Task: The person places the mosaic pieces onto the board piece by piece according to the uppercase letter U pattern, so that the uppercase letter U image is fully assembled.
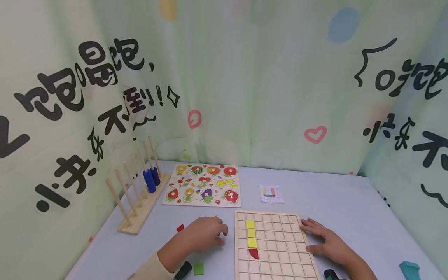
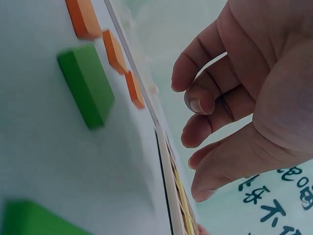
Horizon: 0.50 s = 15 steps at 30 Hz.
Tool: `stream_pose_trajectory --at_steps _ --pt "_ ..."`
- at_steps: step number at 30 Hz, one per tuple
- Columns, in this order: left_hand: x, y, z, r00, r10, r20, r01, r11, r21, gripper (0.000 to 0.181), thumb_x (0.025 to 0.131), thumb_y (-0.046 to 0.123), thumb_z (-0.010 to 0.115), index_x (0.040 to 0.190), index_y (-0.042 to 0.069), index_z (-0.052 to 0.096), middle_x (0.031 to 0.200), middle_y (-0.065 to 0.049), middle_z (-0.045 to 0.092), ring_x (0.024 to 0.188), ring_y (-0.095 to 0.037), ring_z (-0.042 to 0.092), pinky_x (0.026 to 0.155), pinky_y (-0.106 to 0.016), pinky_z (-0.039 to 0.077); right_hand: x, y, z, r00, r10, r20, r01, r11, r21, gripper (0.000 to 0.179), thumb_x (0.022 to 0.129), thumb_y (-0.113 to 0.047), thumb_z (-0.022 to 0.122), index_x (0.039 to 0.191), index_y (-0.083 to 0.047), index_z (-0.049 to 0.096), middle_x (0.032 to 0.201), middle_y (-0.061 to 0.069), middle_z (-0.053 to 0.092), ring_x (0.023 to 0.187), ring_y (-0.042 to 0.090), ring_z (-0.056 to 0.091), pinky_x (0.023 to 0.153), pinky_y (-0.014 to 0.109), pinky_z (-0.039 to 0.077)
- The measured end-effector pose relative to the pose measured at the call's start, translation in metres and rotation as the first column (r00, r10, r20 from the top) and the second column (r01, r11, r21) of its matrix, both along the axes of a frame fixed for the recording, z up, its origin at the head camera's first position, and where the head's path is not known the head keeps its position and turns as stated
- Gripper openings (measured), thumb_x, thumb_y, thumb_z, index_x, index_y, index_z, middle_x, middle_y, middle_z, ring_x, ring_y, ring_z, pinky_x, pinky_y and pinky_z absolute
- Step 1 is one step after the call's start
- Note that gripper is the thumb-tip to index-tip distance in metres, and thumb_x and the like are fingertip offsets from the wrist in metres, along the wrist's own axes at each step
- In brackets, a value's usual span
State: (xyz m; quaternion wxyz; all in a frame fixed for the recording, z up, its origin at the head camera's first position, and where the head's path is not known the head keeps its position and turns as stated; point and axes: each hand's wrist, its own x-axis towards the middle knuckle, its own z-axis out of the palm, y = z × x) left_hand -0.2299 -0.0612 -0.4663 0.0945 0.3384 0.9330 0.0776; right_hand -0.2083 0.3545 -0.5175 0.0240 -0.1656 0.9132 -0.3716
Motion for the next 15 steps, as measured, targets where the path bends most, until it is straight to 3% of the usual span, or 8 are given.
stream_pose_trajectory --at_steps 8,15 --pt "-0.003 -0.025 -0.003 0.992 0.111 0.064 -0.112 0.994 0.001 0.018 0.081 0.033 0.079 0.096 0.025 0.073 0.081 0.017 0.054 0.071 -0.002 0.051 0.069 -0.023 0.047 -0.002 0.001 -0.003 0.999 0.023 -0.032 -0.024 0.999 -0.035 0.058 0.078 -0.028 0.079 0.13 -0.009 0.063 0.143 0.018 0.047 0.121 -0.026 0.014 0.094 0.009 0.02" --pt "0.001 -0.038 -0.002 0.98 0.16 0.117 -0.163 0.986 0.017 0.02 0.08 0.032 0.08 0.097 0.026 0.073 0.084 0.017 0.057 0.073 -0.004 0.051 0.073 -0.026 0.049 -0.003 0.002 -0.005 0.998 0.035 -0.046 -0.038 0.998 -0.047 0.058 0.078 -0.026 0.079 0.129 -0.006 0.062 0.142 0.017 0.048 0.121 -0.027 0.015 0.091 0.003 0.016"
